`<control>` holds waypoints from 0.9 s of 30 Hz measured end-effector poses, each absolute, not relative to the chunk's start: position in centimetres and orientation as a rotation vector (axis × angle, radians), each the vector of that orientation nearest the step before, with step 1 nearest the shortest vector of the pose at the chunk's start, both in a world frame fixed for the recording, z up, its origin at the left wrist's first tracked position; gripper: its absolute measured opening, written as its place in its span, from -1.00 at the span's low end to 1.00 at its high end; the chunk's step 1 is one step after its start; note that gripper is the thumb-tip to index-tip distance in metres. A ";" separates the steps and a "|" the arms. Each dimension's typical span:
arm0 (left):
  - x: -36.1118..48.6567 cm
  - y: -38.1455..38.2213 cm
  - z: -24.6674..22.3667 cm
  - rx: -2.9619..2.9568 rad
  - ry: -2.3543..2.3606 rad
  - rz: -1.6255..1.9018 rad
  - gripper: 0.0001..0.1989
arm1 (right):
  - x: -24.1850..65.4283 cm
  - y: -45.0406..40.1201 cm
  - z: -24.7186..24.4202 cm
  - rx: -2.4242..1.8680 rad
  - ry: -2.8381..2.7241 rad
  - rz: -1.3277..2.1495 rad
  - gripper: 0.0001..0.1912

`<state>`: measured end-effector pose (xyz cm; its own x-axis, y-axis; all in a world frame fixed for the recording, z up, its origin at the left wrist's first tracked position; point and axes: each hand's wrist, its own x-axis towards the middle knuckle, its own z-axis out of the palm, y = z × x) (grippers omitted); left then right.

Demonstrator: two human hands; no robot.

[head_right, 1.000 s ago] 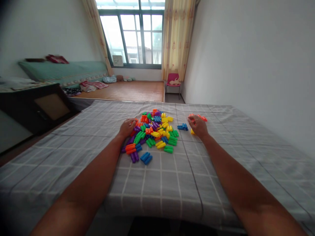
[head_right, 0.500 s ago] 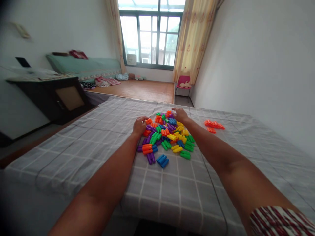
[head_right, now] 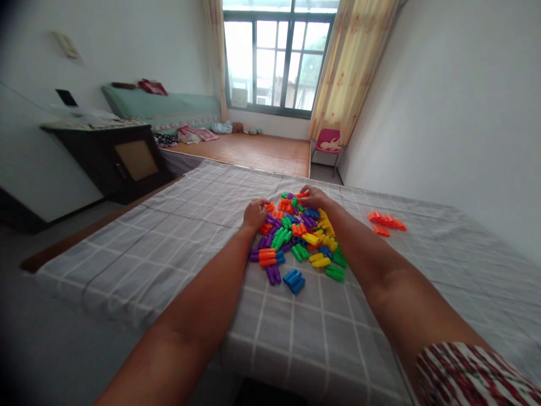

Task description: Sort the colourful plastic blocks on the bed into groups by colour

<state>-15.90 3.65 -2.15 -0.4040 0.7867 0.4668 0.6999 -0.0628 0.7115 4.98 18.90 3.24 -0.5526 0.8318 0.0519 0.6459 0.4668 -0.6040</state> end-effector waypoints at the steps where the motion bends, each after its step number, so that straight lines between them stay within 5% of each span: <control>1: -15.9 3.6 -2.1 1.660 2.088 1.479 -0.67 | 5.6 18.4 3.5 -1.172 -2.335 0.903 -0.60; 5: -15.8 3.4 -1.8 1.663 2.102 1.455 -0.67 | 8.1 16.1 4.2 -0.941 -2.221 1.130 -0.56; 16: -15.9 3.2 -1.4 1.718 2.140 1.391 -0.68 | 16.3 13.5 5.5 -0.981 -1.858 1.018 -0.46; 27: -16.2 2.9 -0.9 1.793 2.175 1.280 -0.69 | 33.2 16.1 -0.8 -1.429 -1.092 0.616 -0.72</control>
